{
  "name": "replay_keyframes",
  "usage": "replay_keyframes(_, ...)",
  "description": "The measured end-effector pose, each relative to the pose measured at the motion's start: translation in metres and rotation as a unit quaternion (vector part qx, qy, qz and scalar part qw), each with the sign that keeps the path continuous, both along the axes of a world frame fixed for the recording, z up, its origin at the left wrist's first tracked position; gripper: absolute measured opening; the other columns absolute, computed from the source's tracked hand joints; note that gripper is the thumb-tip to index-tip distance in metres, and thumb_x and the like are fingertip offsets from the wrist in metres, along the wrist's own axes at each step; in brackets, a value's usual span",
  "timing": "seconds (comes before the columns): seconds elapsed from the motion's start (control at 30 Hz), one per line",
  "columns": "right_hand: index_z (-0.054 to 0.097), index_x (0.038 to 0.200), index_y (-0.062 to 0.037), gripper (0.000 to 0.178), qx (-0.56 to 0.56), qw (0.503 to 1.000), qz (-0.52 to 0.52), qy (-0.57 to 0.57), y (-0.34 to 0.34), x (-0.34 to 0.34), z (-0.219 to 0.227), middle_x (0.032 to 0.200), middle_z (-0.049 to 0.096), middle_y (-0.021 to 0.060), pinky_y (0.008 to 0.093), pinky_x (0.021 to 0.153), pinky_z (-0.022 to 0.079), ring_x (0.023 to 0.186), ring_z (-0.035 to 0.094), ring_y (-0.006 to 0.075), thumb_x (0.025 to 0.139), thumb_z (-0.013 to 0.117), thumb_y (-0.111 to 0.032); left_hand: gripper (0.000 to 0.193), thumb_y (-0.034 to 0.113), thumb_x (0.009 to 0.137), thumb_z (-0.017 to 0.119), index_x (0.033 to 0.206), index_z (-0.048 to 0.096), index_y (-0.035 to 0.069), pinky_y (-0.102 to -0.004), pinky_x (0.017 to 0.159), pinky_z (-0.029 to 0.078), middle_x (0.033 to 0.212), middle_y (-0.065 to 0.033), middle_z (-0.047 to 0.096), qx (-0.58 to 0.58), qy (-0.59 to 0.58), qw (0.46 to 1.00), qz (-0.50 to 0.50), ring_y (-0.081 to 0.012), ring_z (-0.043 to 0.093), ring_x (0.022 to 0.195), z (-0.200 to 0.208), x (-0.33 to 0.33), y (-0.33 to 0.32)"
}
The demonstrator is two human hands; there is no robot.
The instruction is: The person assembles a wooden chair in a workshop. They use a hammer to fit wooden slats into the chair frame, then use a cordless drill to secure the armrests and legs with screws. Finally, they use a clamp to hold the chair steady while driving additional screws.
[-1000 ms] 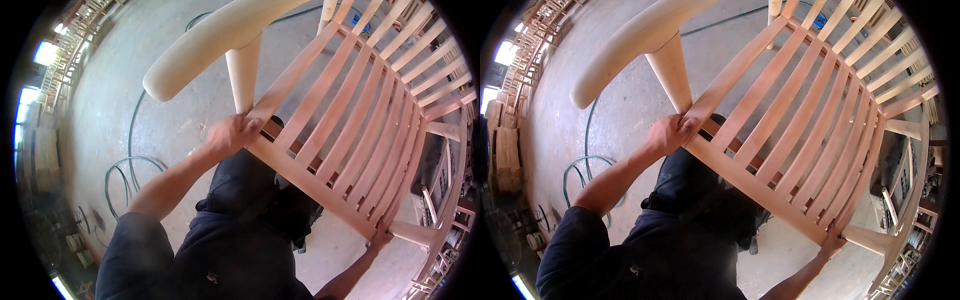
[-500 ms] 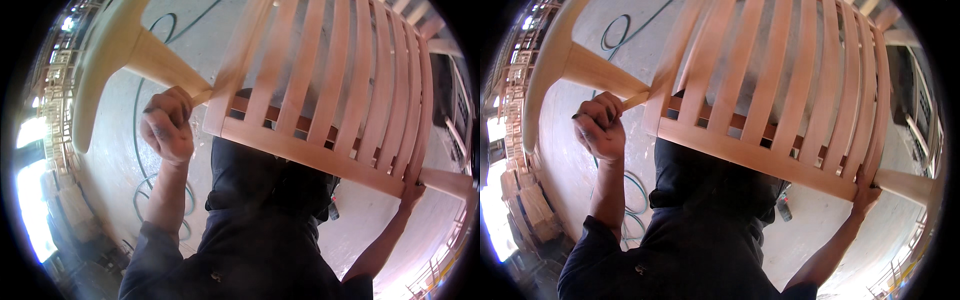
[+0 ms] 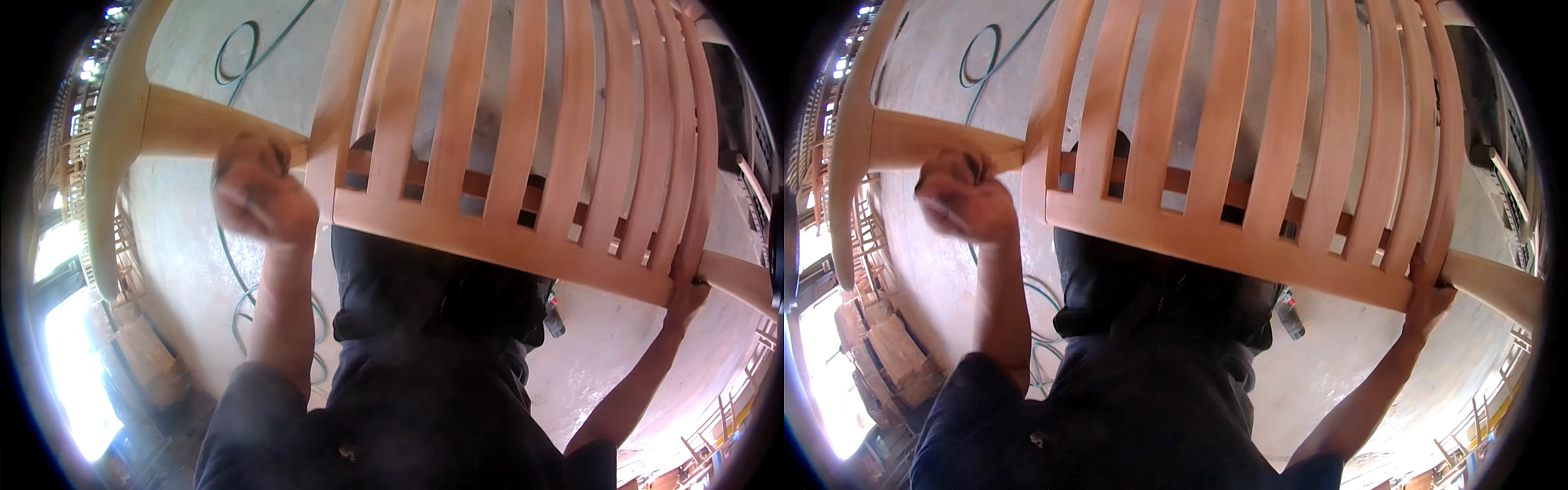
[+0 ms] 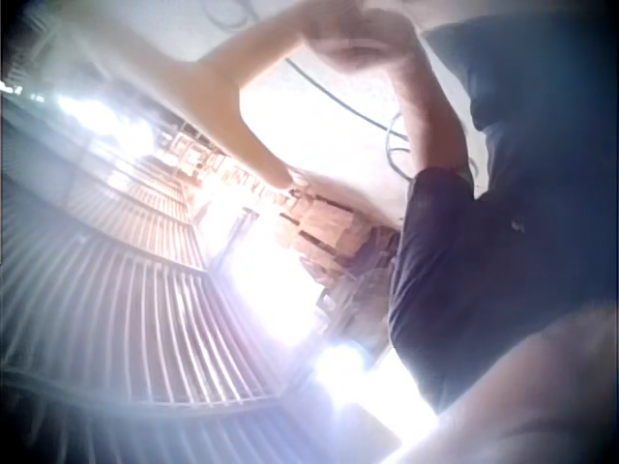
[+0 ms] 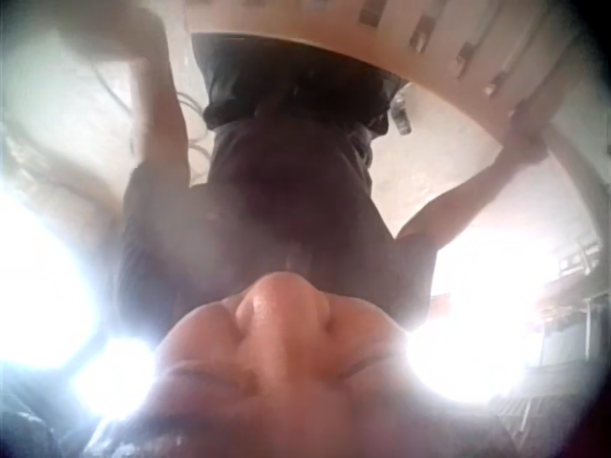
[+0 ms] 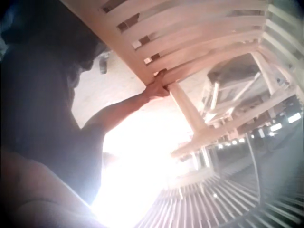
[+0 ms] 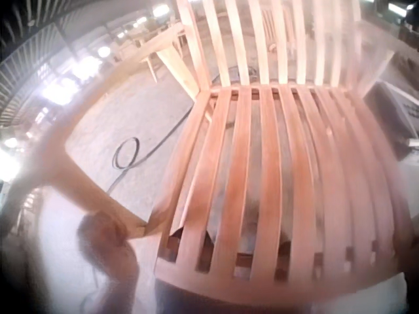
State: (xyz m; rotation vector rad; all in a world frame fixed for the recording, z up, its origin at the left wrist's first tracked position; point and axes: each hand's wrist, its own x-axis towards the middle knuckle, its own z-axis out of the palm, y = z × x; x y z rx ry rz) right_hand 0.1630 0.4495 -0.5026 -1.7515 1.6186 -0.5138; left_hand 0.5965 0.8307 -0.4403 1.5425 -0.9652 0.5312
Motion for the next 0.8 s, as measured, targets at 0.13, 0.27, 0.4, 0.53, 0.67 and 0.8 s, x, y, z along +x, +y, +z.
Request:
replay_keyframes(0.13,0.067,0.117,0.0065,0.056,0.005,1.0,0.003,0.013,0.004,0.014,0.008,0.108,0.072,0.0133,0.0335,0.087,0.053,0.098,0.067,0.0203,0.078,0.087,-0.027,0.024,0.016,0.107,0.044,0.084,0.047,0.007,-0.0278,0.055,0.041,0.076,-0.0038,0.044,0.037,0.044,0.998,0.002,-0.0157,0.043,0.065,0.007,0.006,0.006)
replay_keyframes(0.27,0.063,0.122,0.0071,0.059,-0.03,0.999,0.024,0.001,0.008,0.013,0.015,0.113,0.071,0.0156,0.0358,0.092,0.051,0.102,0.066,0.0231,0.077,0.085,-0.025,0.008,0.003,0.092,0.061,0.097,0.066,0.001,-0.0378,0.08,0.052,0.102,-0.0117,0.066,0.396,-0.153,0.899,0.108,-0.0261,0.063,0.09,0.044,0.019,0.028)
replay_keyframes(0.4,0.057,0.129,0.006,0.069,-0.045,0.997,0.047,-0.051,0.006,0.012,0.013,0.118,0.069,0.0165,0.0371,0.094,0.051,0.107,0.067,0.0256,0.075,0.085,-0.027,0.014,0.013,0.088,0.068,0.097,0.072,0.003,-0.0447,0.107,0.041,0.117,-0.0069,0.069,0.598,-0.303,0.727,0.147,-0.0245,0.057,0.123,0.099,0.007,0.011)
replay_keyframes(0.53,0.054,0.133,0.0043,0.077,-0.072,0.996,0.036,-0.031,0.002,0.004,0.005,0.123,0.068,0.0178,0.0378,0.096,0.051,0.11,0.067,0.0275,0.073,0.086,-0.031,0.03,0.023,0.082,0.076,0.105,0.076,0.005,-0.0431,0.109,0.041,0.118,-0.0059,0.07,0.781,-0.339,0.517,0.092,-0.0225,0.06,0.119,0.124,0.025,0.001)
replay_keyframes(0.67,0.054,0.134,0.0039,0.078,-0.088,0.996,0.022,0.017,0.003,0.006,0.006,0.125,0.067,0.0185,0.0379,0.097,0.05,0.113,0.066,0.0278,0.072,0.086,-0.032,0.042,0.034,0.079,0.079,0.11,0.075,0.005,-0.0395,0.098,0.048,0.113,-0.0063,0.072,0.858,-0.354,0.37,0.033,-0.0211,0.064,0.11,0.114,0.038,-0.015)
replay_keyframes(0.8,0.054,0.133,0.0042,0.076,-0.091,0.995,0.04,-0.021,0.007,0.015,0.012,0.125,0.067,0.0177,0.0372,0.098,0.05,0.113,0.066,0.0269,0.074,0.086,-0.03,0.049,0.043,0.084,0.075,0.118,0.072,0.008,-0.0343,0.086,0.051,0.1,-0.0062,0.073,0.857,-0.361,0.361,0.069,-0.0204,0.066,0.103,0.112,0.042,-0.015)
